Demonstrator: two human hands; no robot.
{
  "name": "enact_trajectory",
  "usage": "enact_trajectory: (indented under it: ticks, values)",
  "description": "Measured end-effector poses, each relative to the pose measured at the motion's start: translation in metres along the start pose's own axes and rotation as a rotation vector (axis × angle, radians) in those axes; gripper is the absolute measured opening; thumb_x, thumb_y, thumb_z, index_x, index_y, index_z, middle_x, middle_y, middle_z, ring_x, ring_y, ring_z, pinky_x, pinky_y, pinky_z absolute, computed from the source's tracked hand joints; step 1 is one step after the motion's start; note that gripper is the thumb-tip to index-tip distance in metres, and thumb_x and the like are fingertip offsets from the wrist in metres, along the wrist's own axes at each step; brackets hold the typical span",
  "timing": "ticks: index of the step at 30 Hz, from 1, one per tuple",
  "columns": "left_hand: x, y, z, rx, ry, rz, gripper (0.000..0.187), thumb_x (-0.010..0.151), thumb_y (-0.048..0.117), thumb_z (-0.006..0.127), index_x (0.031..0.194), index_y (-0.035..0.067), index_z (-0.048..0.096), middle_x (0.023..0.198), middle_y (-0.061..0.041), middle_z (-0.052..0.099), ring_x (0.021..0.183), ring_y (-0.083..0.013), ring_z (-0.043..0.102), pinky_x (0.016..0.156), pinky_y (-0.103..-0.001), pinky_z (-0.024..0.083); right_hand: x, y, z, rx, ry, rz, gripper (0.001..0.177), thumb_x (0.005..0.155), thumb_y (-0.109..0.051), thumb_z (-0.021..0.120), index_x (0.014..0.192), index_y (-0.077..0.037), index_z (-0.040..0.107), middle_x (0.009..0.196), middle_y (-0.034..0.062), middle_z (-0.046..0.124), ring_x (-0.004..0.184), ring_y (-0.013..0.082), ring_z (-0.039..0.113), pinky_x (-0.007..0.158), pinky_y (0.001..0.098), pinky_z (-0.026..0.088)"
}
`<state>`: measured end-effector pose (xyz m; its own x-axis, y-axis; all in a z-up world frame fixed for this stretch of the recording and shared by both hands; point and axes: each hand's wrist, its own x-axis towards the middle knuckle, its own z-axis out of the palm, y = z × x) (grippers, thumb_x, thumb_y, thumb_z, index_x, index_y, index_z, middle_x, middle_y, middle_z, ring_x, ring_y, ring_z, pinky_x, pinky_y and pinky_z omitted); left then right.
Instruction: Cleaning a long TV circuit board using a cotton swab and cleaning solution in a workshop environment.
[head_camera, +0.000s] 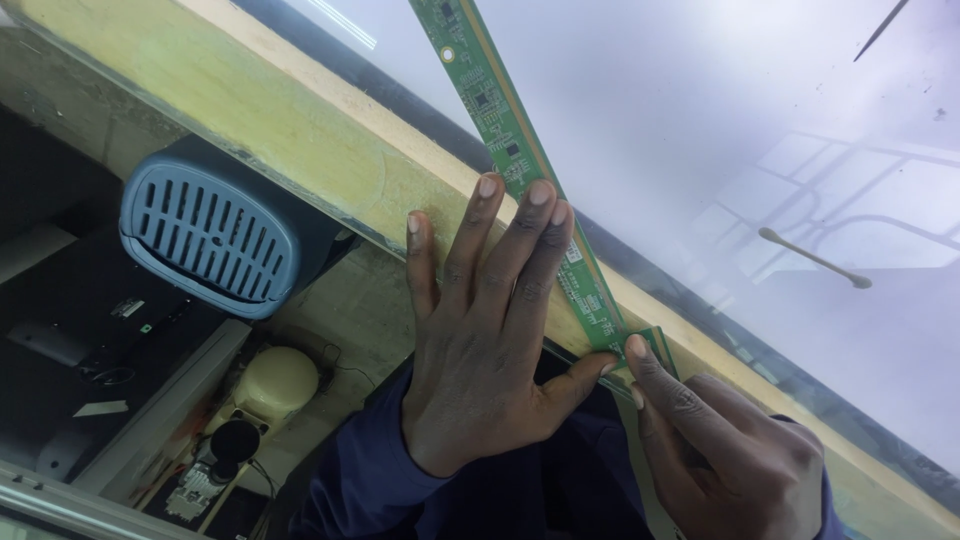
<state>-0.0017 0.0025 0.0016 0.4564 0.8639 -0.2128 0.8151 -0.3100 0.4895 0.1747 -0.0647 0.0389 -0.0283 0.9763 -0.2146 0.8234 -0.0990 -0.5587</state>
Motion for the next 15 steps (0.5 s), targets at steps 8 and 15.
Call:
enact_trajectory:
  ticks: [8, 15]
  values:
    - [0.002, -0.001, 0.0, -0.052, 0.021, -0.009, 0.08, 0.095, 0.066, 0.044, 0.152, 0.011, 0.03, 0.159, -0.005, 0.025, 0.153, -0.0317, 0.019, 0.126, -0.063, 0.003, 0.006, -0.001, 0.002, 0.043, 0.017, -0.015, 0.029, 0.087, -0.002, 0.07, 0.116, -0.01, 0.07, 0.059, 0.002, 0.035, 0.051, 0.0144, 0.025, 0.044, 0.0217, 0.033]
    - [0.003, -0.002, -0.002, -0.051, 0.012, 0.011, 0.081, 0.094, 0.065, 0.046, 0.152, 0.01, 0.032, 0.16, -0.005, 0.026, 0.153, -0.0312, 0.021, 0.124, -0.064, 0.008, 0.011, -0.007, 0.0, 0.057, 0.004, 0.006, 0.028, 0.086, -0.002, 0.07, 0.113, -0.007, 0.071, 0.07, 0.0045, 0.06, 0.048, 0.0088, 0.042, 0.046, 0.021, 0.042]
